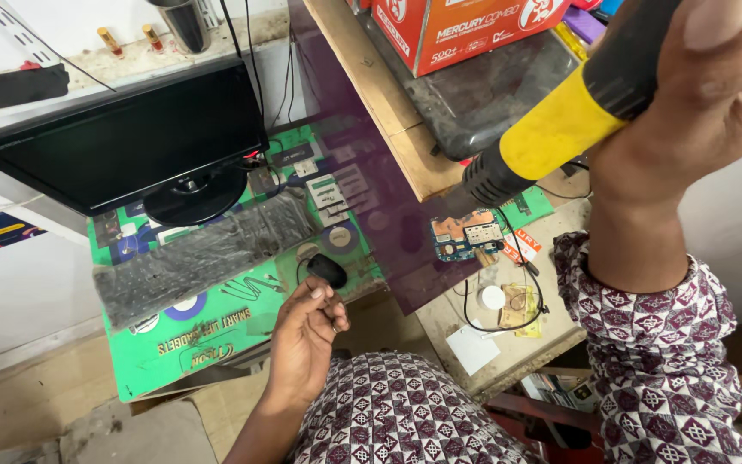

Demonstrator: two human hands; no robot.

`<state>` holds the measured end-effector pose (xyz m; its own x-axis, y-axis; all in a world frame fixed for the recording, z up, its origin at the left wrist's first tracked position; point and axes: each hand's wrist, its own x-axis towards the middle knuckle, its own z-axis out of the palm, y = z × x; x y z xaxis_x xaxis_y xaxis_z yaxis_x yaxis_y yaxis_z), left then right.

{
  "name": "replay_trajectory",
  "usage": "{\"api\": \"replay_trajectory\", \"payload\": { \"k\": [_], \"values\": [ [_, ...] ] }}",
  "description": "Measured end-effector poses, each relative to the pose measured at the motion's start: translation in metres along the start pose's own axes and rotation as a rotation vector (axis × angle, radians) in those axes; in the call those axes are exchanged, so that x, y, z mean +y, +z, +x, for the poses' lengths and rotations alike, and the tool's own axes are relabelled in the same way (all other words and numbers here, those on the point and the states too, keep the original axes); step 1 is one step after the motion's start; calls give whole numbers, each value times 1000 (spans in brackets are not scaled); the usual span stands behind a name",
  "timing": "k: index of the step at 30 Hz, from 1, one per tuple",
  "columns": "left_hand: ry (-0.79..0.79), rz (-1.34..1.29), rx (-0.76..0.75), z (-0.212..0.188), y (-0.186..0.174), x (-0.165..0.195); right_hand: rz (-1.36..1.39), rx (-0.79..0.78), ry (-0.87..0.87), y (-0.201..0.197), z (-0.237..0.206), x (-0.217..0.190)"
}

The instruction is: The person disassembles a smartphone at a repair bench, using a screwdriver to remove screws from the opened phone body. They carry the exposed motherboard to another workbench and use a hot air gun to heat the board, then return and continue handling the phone and its components on the display counter.

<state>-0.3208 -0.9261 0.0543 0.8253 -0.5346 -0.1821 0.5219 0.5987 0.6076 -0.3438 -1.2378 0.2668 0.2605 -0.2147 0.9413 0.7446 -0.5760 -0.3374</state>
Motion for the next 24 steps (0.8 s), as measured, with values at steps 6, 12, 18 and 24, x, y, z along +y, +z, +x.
{"api": "replay_trajectory", "payload": {
  "k": [6,12,18,24],
  "values": [
    [6,8,1,-1,0,0,-109,-26,-27,-5,-2,1],
    [9,-9,-3,-2,-3,1,-403,-21,-125,-26,-6,16],
    [-1,4,-2,-2,-1,0,-576,-93,-261,-35,-6,20],
    [-6,8,-15,0,3,1,-382,-10,-164,-26,-8,14]
  ]
}}
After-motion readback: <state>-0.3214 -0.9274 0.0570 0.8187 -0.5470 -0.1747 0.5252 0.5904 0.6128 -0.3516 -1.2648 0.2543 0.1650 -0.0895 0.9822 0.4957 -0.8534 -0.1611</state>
